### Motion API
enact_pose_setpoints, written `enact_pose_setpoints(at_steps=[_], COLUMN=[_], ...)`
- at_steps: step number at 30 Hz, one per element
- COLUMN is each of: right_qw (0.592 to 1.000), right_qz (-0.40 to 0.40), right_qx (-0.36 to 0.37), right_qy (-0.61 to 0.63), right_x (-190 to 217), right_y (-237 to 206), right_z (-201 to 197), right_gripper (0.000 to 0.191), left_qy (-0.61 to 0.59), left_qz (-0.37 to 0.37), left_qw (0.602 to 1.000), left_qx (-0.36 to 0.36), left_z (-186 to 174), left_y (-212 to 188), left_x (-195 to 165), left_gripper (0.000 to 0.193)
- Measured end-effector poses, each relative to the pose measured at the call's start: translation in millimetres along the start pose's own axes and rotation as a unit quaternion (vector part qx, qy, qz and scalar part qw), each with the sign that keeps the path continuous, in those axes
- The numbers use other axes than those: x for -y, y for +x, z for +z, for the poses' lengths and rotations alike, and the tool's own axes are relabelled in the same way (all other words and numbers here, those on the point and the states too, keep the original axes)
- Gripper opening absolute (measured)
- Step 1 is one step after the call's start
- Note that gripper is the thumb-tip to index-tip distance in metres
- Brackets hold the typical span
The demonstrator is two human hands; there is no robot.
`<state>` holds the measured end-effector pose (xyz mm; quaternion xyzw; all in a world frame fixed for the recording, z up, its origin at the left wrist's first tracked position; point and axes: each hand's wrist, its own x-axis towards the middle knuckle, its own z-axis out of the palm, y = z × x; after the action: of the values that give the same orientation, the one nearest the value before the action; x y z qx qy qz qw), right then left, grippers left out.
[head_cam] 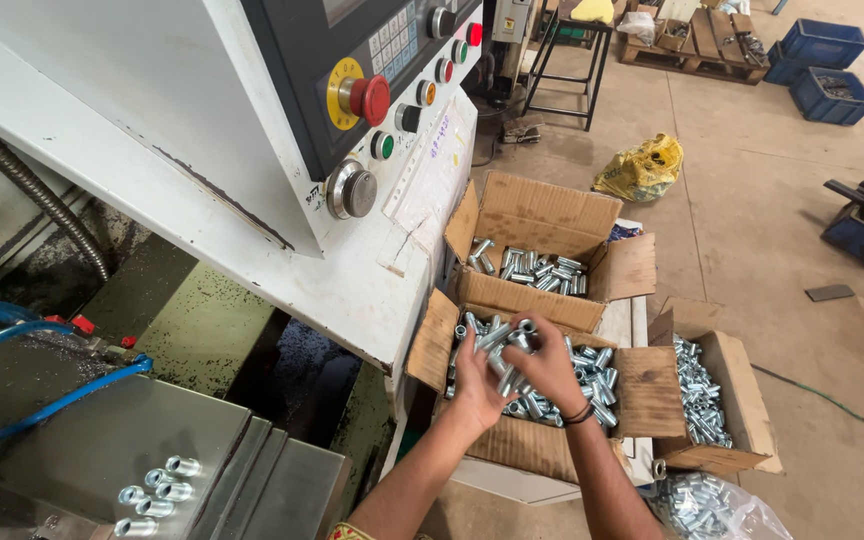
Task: The person repeatedly picks up small metal cylindrical parts from a cardboard box and inserts them into a CNC lathe. After each insertion, the person presses a button on the machine's control panel to start the cycle, then removes the processed part and places it on the machine's tray. This cycle is repeated multiple times throughout the clip.
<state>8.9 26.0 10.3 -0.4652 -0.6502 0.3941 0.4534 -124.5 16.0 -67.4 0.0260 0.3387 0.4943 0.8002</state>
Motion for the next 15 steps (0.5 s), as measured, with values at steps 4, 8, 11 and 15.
enact_pose_setpoints(at_steps=[4,8,11,15], right_qw=[0.983,0.938,0.926,0.887], right_qz=[-0.105,-0.150,-0.149,-0.183], right_qx=[-0.013,-0.122,-0.150,-0.221], right_qy=[-0.151,-0.287,-0.312,-0.363], right_x=[28,49,52,37], right_y=[-13,-24,-28,-26], right_z=[19,37,37,31], right_gripper=[0.034,0.033,0.032,0.041], left_qy=[0.019,-0.023,-0.049,-0.060], left_qz=[-0.015,-0.028,-0.036,-0.053], left_qw=[0.997,0.998,0.992,0.993], left_qx=[0.069,0.053,0.107,0.083], left_z=[-2,9,22,28], left_y=[7,9,5,5], left_x=[-1,12,14,18], left_gripper=[0.067,0.067,0.072,0.073])
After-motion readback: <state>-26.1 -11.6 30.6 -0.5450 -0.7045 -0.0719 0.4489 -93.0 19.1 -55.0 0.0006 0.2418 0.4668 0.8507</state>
